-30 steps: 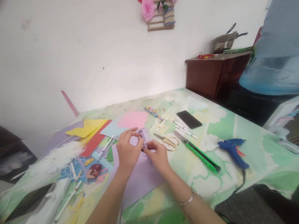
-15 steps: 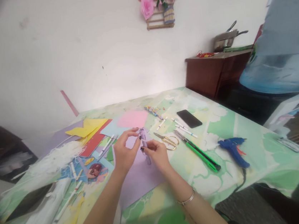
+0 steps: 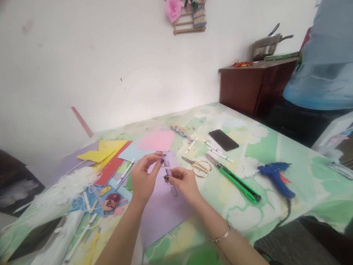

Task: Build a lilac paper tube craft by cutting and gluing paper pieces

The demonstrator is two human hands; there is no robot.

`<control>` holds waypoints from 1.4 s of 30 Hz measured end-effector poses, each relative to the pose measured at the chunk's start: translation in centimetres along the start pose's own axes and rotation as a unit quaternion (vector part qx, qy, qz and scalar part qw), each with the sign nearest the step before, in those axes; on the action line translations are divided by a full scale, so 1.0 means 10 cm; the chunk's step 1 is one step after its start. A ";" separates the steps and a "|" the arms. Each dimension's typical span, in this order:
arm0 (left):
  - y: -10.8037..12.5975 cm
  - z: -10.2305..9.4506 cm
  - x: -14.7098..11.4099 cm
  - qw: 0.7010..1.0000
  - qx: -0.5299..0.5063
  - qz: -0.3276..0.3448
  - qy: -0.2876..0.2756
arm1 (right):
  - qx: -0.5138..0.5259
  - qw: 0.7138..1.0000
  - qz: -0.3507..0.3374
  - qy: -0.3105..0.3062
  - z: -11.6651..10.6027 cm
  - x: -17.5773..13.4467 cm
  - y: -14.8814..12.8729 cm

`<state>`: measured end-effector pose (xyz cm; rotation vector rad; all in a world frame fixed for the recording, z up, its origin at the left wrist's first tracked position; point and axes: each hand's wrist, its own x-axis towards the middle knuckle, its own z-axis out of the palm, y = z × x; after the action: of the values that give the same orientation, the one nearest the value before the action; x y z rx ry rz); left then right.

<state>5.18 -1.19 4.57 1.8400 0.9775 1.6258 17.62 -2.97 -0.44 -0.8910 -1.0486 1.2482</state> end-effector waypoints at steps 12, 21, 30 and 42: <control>0.01 0.01 -0.01 1.000 0.018 0.012 0.008 | -0.017 1.000 -0.013 0.016 0.00 0.01 0.03; 0.02 0.03 -0.04 0.999 0.031 0.014 0.012 | -0.041 0.998 -0.029 0.029 0.00 0.00 0.02; 0.00 0.01 -0.04 0.999 0.026 0.030 0.009 | -0.067 0.996 -0.042 0.030 0.00 0.00 0.05; 0.01 0.04 -0.04 0.998 0.041 0.019 0.033 | -0.110 0.991 -0.063 0.047 0.00 -0.02 0.03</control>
<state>5.57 -1.52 4.30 1.8805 1.0585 1.7016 17.50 -3.12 -0.72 -1.0254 -1.1633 0.9894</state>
